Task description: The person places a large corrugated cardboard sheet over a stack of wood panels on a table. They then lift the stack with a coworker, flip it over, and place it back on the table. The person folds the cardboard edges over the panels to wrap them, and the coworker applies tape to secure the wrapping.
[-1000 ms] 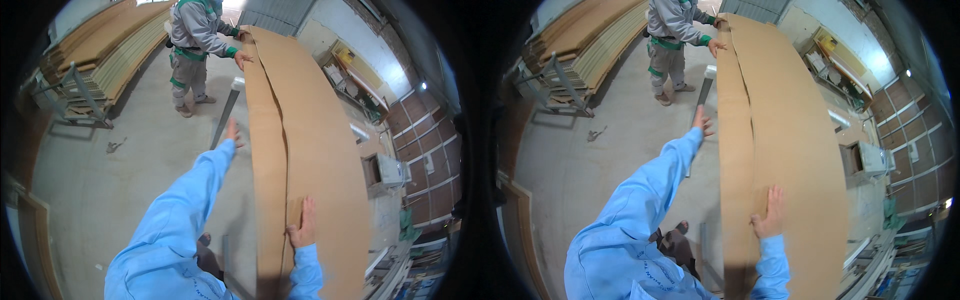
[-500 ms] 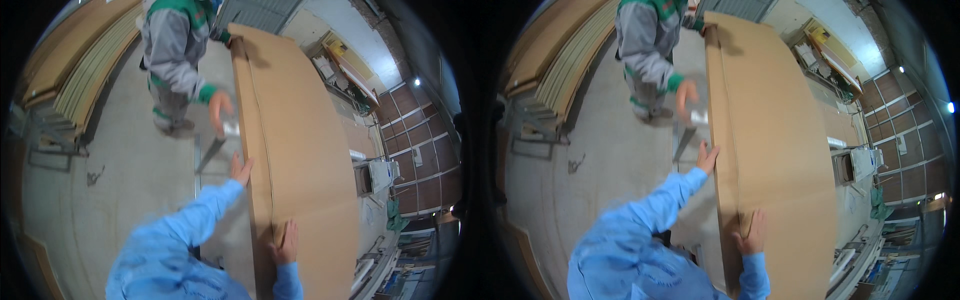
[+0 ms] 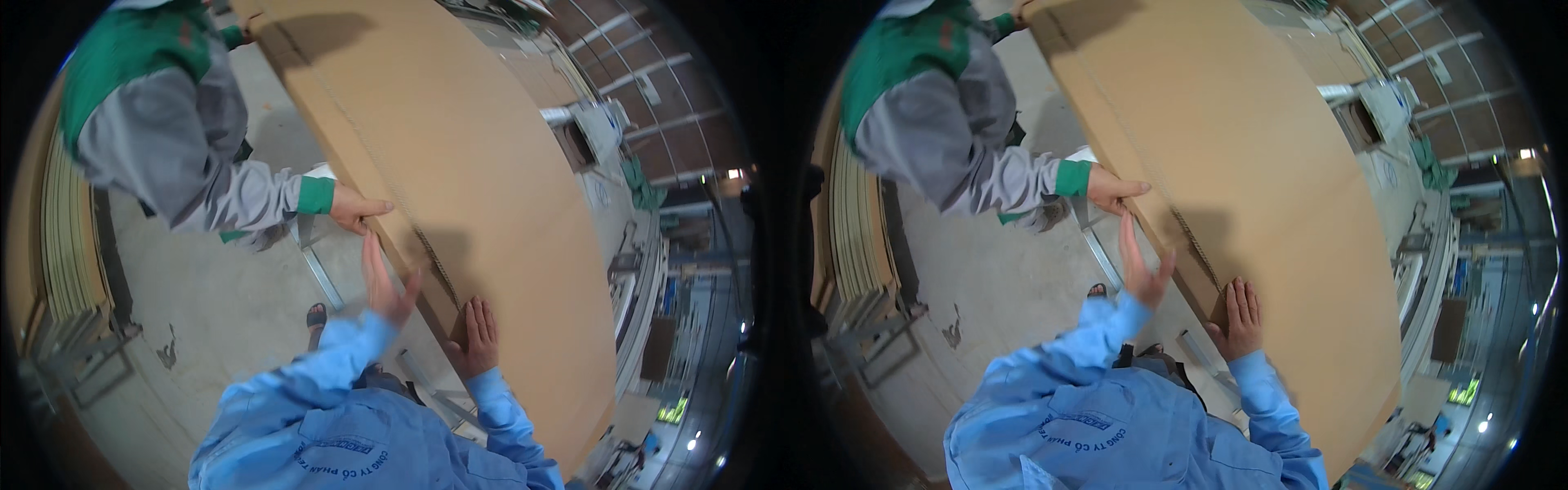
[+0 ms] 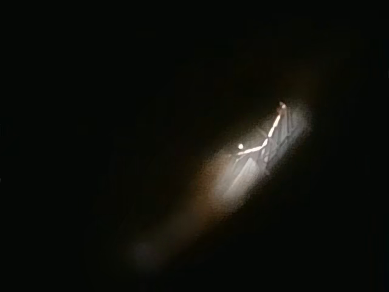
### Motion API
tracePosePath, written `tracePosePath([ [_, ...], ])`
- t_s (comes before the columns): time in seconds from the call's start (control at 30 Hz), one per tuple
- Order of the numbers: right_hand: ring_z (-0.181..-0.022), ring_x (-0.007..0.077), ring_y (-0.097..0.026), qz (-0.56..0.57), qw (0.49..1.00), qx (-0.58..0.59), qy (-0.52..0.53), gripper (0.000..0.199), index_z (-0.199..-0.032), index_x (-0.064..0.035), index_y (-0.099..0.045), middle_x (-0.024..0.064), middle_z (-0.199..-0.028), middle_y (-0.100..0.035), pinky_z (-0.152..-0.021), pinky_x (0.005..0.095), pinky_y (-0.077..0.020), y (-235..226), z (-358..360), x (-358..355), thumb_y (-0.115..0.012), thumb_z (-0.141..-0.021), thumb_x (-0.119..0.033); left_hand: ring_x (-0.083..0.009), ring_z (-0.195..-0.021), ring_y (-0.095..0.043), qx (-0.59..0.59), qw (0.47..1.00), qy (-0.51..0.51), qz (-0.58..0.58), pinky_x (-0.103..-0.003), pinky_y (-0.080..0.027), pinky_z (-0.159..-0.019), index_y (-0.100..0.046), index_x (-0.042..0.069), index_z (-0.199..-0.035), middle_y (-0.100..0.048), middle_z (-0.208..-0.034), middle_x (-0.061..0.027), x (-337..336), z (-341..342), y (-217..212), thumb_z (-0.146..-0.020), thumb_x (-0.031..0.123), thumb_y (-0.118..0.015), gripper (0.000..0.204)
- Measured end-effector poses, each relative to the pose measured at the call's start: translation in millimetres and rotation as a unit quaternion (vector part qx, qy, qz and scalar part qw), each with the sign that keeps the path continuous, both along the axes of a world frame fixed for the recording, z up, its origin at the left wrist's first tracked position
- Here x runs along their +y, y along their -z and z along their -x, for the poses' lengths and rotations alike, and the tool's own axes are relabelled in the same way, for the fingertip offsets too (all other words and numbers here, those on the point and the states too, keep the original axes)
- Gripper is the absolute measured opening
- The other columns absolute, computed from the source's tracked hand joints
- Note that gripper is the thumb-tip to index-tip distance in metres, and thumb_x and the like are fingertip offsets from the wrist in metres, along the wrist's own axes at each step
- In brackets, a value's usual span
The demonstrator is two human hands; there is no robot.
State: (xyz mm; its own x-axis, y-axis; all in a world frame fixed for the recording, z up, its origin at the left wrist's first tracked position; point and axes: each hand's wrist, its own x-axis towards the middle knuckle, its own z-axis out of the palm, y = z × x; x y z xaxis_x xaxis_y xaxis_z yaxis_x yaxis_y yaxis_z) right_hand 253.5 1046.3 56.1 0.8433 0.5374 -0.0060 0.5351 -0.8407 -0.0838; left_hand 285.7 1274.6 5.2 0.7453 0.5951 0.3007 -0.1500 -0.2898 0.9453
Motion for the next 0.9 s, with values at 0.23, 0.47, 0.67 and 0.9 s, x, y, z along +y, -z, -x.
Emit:
tracePosePath([
  [0.23,-0.138,0.0349,-0.024,-0.071,0.995,0.027,0.059,0.086,-0.142,-0.0057,-0.031,0.0142,-0.148,-0.030,-0.111,0.0490,-0.0185,18.8,46.9,-17.2,-0.069,-0.074,-0.044,-0.0338,-0.130,-0.038,-0.070,0.862,0.259,-0.431,-0.052,-0.028,-0.105,-0.058,0.006,-0.116,-0.046,-0.136,-0.0144,-17.5,-28.7,7.6,-0.075,0.021,-0.057,0.044],
  [0.47,-0.139,0.0330,-0.021,-0.041,0.989,-0.035,0.141,0.094,-0.142,-0.0069,-0.032,0.0143,-0.148,-0.029,-0.112,0.0531,-0.0148,2.0,72.4,-103.2,-0.060,-0.071,-0.063,-0.0341,-0.119,-0.050,-0.125,0.837,0.350,-0.402,-0.046,-0.034,-0.101,-0.059,0.004,-0.117,-0.058,-0.122,-0.0143,-91.0,-12.1,-23.5,-0.086,0.023,-0.049,0.037],
  [0.67,-0.131,0.0289,-0.039,-0.137,0.855,-0.401,0.298,0.046,-0.126,-0.0084,-0.052,0.0121,-0.136,-0.048,-0.111,0.0496,-0.0210,59.1,171.7,-186.5,-0.038,-0.095,-0.039,-0.0388,-0.121,-0.047,-0.112,0.723,0.488,-0.476,-0.045,-0.036,-0.101,-0.054,0.000,-0.122,-0.053,-0.127,-0.0204,-201.2,46.4,-42.0,-0.085,0.018,-0.052,0.041],
  [0.9,-0.129,0.0293,-0.040,-0.166,0.834,-0.321,0.417,0.048,-0.133,-0.0078,-0.046,0.0130,-0.139,-0.043,-0.109,0.0467,-0.0272,24.3,257.5,-263.6,-0.038,-0.095,-0.037,-0.0383,-0.135,-0.028,-0.137,0.539,0.618,-0.556,-0.049,-0.021,-0.109,-0.039,-0.003,-0.134,-0.033,-0.143,-0.0235,-343.9,97.7,-27.5,-0.087,0.026,-0.054,0.058],
])
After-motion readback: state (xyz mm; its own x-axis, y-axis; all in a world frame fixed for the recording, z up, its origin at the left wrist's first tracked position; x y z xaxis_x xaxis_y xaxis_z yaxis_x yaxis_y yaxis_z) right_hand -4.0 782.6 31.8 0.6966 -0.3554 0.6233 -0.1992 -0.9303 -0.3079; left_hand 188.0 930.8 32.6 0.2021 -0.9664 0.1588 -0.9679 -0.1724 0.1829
